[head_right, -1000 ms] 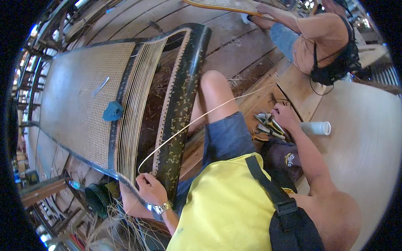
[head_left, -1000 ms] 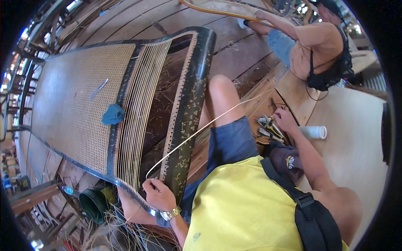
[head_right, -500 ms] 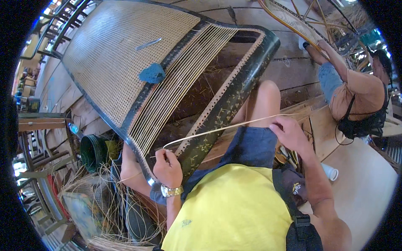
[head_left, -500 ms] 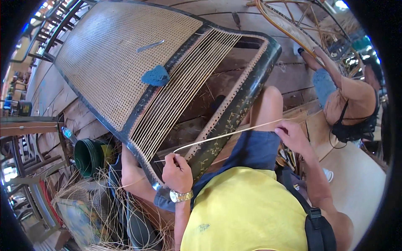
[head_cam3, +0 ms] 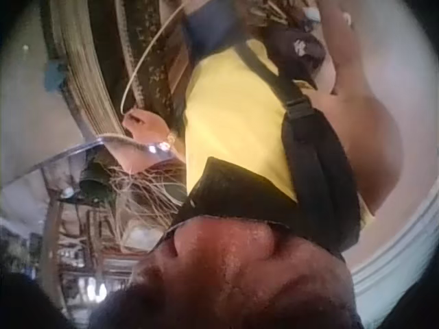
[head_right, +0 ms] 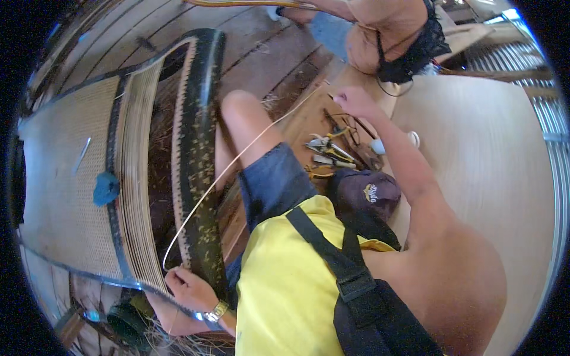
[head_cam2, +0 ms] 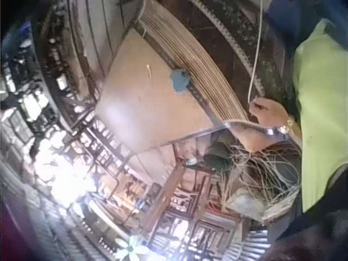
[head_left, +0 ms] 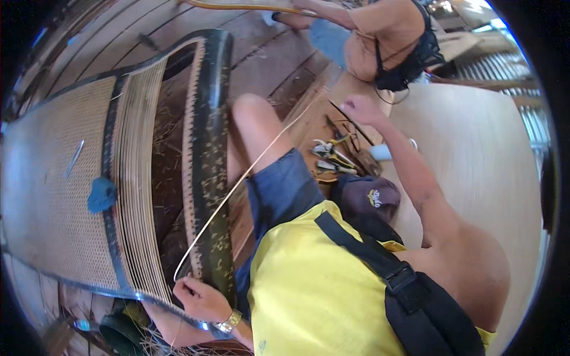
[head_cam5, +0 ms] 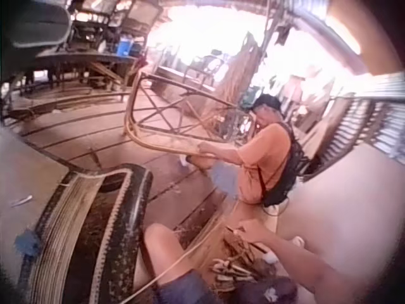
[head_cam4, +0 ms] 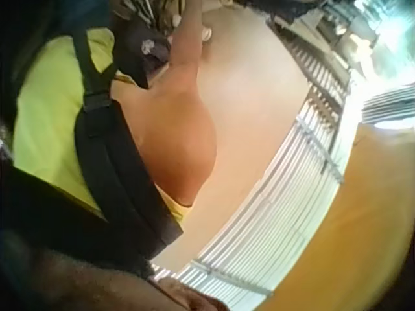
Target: Weaving rattan or cane strips through a wooden furniture frame.
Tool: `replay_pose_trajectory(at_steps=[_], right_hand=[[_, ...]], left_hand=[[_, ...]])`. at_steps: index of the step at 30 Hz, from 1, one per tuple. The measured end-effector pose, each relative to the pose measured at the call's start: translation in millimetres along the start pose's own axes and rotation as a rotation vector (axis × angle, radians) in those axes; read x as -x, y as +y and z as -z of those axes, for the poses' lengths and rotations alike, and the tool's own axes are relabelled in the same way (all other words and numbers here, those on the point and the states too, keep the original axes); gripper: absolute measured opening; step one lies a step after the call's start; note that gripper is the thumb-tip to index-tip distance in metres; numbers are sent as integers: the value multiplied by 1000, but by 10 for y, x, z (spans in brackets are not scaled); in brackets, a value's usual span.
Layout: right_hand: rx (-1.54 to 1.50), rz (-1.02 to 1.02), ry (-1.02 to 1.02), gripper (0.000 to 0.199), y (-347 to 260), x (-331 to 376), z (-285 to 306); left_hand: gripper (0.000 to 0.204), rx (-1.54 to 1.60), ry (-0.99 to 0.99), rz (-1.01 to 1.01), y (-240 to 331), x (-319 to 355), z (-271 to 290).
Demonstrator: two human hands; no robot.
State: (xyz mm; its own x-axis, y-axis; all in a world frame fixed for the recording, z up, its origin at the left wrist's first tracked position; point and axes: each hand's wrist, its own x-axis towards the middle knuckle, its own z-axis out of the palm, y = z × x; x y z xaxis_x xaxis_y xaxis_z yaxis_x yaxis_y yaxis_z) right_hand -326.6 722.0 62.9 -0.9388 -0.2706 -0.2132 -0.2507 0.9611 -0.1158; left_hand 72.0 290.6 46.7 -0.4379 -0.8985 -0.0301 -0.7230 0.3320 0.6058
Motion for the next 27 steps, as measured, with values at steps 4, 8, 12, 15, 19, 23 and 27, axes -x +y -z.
replay_pose_trajectory(at_steps=[4, 8, 12, 15, 19, 23, 27], right_hand=[[-11, -315, -150, 28, 1066, 687, -469], [-136, -468, -183, 29, 1345, 1070, -847], [-206, -451, -116, 29, 1441, 906, -1001], [-238, -322, -1, 31, 1273, 501, -1020], [-366, -210, 139, 27, 582, -136, -667], [-719, 170, 242, 30, -893, -876, -27], [-669, 496, 182, 53, -2574, -1572, 414]], left_hand=[[31, 15, -56, -21, -26, -5, -82], [24, -70, -4, -79, -9, 12, -113], [24, -84, 34, -67, -32, 15, -119], [28, -88, 54, -30, -75, 10, -28], [20, -128, 66, -69, -16, 21, -88], [14, -115, 80, -111, 187, 28, -41], [11, -75, 58, -5, 215, 25, 4]])
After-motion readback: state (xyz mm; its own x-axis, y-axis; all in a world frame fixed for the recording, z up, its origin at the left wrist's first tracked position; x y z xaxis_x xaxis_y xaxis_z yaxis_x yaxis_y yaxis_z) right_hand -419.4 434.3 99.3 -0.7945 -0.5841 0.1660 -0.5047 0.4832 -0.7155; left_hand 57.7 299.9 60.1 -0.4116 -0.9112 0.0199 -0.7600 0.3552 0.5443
